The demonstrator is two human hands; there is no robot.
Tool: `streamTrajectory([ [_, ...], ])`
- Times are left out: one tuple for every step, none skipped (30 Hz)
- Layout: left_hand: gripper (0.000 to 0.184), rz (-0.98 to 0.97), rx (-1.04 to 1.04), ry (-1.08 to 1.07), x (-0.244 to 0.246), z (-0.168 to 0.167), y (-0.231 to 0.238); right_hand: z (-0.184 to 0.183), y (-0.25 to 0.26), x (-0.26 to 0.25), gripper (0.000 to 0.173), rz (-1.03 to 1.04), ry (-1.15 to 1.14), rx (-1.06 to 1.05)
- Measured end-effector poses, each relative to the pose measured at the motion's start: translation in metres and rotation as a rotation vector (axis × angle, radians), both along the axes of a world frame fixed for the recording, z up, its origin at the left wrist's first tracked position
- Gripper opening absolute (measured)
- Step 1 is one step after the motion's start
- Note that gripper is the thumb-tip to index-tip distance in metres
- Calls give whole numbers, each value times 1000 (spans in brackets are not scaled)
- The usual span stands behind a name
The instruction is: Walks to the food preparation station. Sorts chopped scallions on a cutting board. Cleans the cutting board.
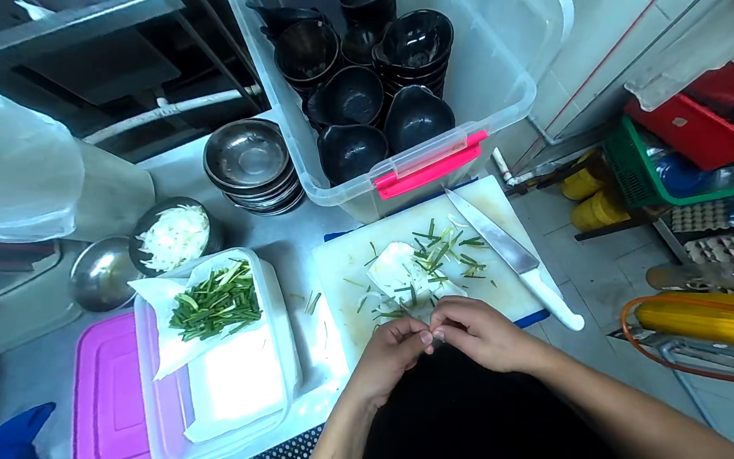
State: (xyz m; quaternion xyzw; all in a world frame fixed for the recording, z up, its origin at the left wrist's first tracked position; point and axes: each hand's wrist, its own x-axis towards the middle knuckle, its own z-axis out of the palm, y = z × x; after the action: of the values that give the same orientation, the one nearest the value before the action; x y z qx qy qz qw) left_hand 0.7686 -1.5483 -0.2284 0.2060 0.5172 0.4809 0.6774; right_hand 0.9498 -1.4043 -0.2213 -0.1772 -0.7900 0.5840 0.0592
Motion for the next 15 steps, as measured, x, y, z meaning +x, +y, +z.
streamTrajectory([
  [12, 1, 19, -10, 0, 0, 0, 1, -1, 0, 20, -25, -3, -92],
  [12, -3, 39, -13, 0, 0, 1, 3, -1, 0, 19, -52, -1, -186],
  [11, -9, 57, -12, 1, -1, 1, 4, -2, -1, 18, -82, 2, -289],
  [11, -20, 70, -8, 2, -1, 2, 6, -2, -1, 16, -116, 17, -393],
  [11, -23, 73, -15, 3, -1, 3, 8, -1, -2, 16, -143, 36, -477],
  [13, -9, 75, -44, 4, -3, 2, 9, 0, -3, 15, -175, 46, -537],
  [14, 18, 76, -81, 5, -4, 1, 11, 3, -5, 15, -214, 46, -565],
  [15, 57, 74, -120, 4, -5, 1, 12, 9, -6, 15, -254, 25, -533],
  [15, 102, 73, -159, 4, -6, 0, 11, 16, -7, 16, -278, -19, -412],
  [15, 143, 72, -202, 3, -7, 0, 9, 25, -8, 20, -271, -69, -214],
  [14, 178, 66, -250, 1, -8, 0, 3, 34, -7, 26, -231, -137, 32],
  [14, 211, 53, -301, 0, -8, -1, -3, 43, -6, 32, -185, -223, 263],
  [13, 243, 37, -348, -1, -8, -1, -9, 49, -6, 35, -163, -304, 435],
  [12, 269, 24, -386, -2, -8, -1, -14, 55, -7, 34, -165, -373, 542],
  [11, 287, 17, -416, -2, -8, -2, -16, 59, -10, 29, -182, -426, 597],
])
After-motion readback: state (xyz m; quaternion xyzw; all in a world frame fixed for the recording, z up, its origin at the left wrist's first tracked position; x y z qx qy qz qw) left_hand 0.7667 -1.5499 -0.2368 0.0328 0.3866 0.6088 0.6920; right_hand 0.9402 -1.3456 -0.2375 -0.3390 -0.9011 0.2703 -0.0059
